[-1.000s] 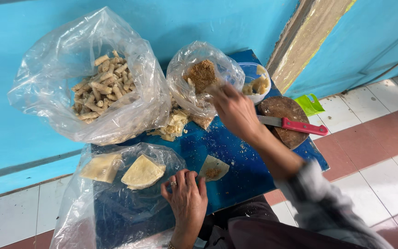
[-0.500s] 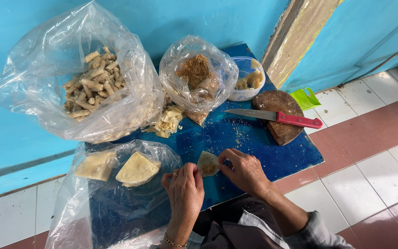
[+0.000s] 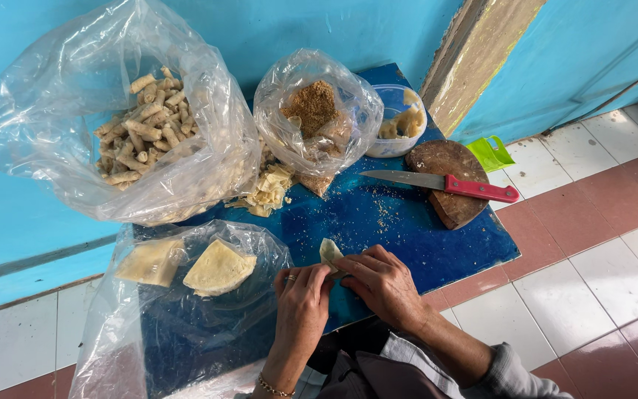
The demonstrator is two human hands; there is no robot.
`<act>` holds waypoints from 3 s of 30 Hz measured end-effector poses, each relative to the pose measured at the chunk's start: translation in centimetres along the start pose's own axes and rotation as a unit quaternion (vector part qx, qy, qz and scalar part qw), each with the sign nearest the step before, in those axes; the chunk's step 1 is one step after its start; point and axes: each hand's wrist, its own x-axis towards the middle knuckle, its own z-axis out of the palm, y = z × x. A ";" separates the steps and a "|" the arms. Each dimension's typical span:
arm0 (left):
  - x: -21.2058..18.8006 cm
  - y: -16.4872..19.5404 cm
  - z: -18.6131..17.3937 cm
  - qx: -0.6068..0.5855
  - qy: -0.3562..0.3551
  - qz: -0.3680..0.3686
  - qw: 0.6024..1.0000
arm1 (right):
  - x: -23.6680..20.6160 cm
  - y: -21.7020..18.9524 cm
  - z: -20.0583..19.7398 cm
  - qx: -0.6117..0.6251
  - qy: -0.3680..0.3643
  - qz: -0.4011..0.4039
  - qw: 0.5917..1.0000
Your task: The person sits at a low blue table and folds filled pastries. They take a square dough wrapper, spoon brown filling from a plastic bag onto it, fold the wrapper over the filling, and press the edges closed, setting the finished pastry aside while more wrappers and filling wait in bags.
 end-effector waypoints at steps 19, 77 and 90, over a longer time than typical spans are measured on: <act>3.8 -0.2 -0.1 -0.061 -0.062 -0.161 0.983 | 3.8 2.2 1.0 0.063 -0.083 0.029 0.994; 3.4 -0.7 0.7 0.020 -0.031 -0.076 0.996 | 4.0 2.0 1.0 -0.075 0.016 -0.087 0.993; 2.7 -0.6 -0.7 -0.017 -0.067 -0.065 0.995 | 3.0 1.4 0.0 -0.033 -0.019 -0.037 0.999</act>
